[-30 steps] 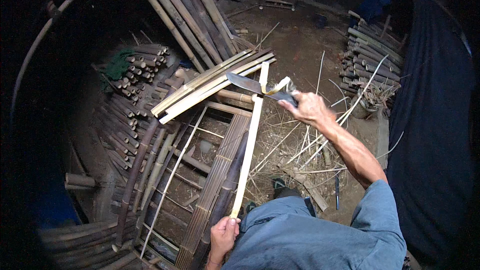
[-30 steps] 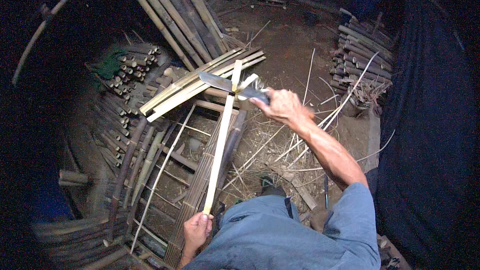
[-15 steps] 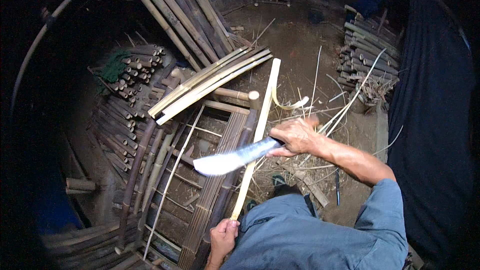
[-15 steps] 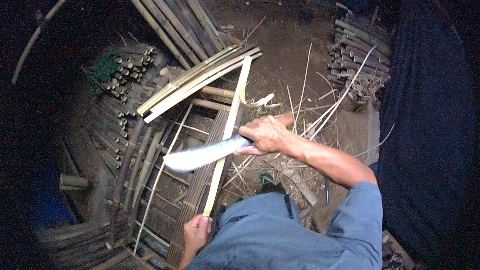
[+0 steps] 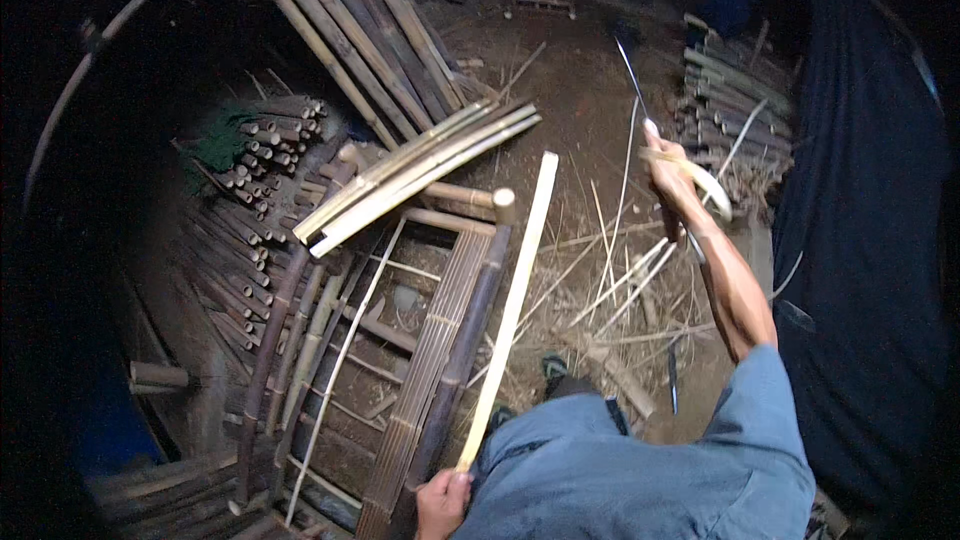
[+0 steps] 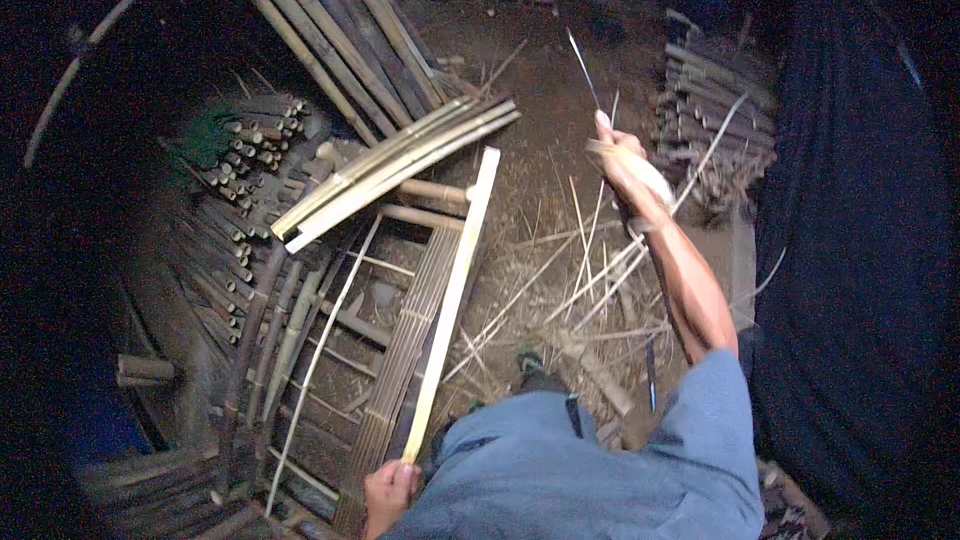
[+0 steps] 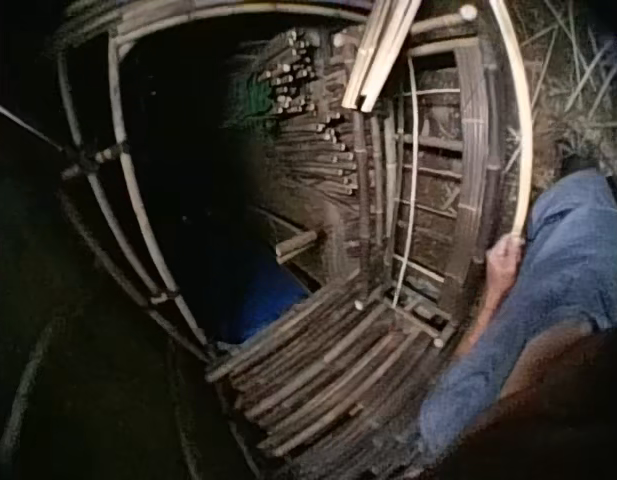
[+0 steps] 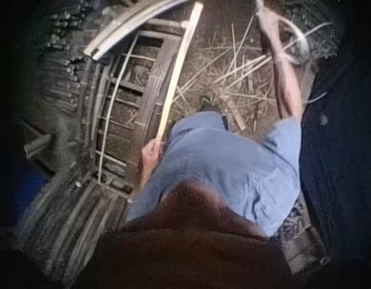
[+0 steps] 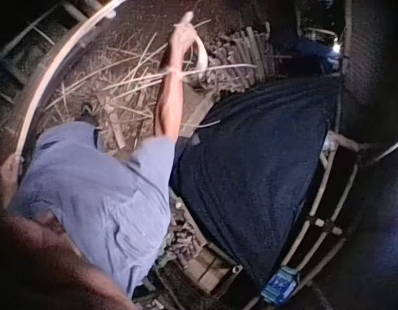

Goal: The person uses a large knife to shave thin strips of bamboo. They hold the bamboo piece in one hand and the knife in the other, repeatedly scraping the blade along the bamboo to remove the outer layer. The person occasionally inspects the bamboo and adjusts their grip before continuing the shaving process.

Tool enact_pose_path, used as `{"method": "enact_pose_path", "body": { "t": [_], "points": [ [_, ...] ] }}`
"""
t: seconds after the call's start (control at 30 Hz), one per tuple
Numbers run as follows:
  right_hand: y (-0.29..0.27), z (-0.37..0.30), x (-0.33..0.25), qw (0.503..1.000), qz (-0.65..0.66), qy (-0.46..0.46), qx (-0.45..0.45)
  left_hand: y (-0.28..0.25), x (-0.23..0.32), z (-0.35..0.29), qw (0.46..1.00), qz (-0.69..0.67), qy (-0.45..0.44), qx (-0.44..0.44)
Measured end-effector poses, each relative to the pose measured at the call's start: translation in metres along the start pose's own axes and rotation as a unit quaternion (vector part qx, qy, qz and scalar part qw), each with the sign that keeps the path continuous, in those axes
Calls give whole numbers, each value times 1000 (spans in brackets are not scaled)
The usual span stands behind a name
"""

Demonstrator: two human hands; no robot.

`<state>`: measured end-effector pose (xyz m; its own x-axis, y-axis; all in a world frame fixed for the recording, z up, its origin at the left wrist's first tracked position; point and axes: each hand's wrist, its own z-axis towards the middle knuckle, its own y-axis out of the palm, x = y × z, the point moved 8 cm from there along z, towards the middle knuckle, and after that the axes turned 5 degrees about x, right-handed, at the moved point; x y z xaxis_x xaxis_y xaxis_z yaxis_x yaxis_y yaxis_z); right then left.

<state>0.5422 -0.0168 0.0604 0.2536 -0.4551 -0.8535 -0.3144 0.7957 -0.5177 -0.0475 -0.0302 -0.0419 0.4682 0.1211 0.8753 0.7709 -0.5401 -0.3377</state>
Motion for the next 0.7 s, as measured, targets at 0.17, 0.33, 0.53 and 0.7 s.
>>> {"method": "enact_pose_path", "body": {
  "t": [0.17,0.33,0.53,0.7],
  "points": [
    [67,-105,-34,966,-57,-229,-103,28,14,66,980,-149,-77,-108],
    [118,-238,-46,841,-154,-483,-189,62,58,102,945,-258,-118,-166],
    [65,-97,-39,935,-183,-299,-59,48,34,59,964,-178,-97,-173],
    [11,-2,-4,945,-93,-276,150,31,-10,31,974,-82,10,-211]
  ]
}}
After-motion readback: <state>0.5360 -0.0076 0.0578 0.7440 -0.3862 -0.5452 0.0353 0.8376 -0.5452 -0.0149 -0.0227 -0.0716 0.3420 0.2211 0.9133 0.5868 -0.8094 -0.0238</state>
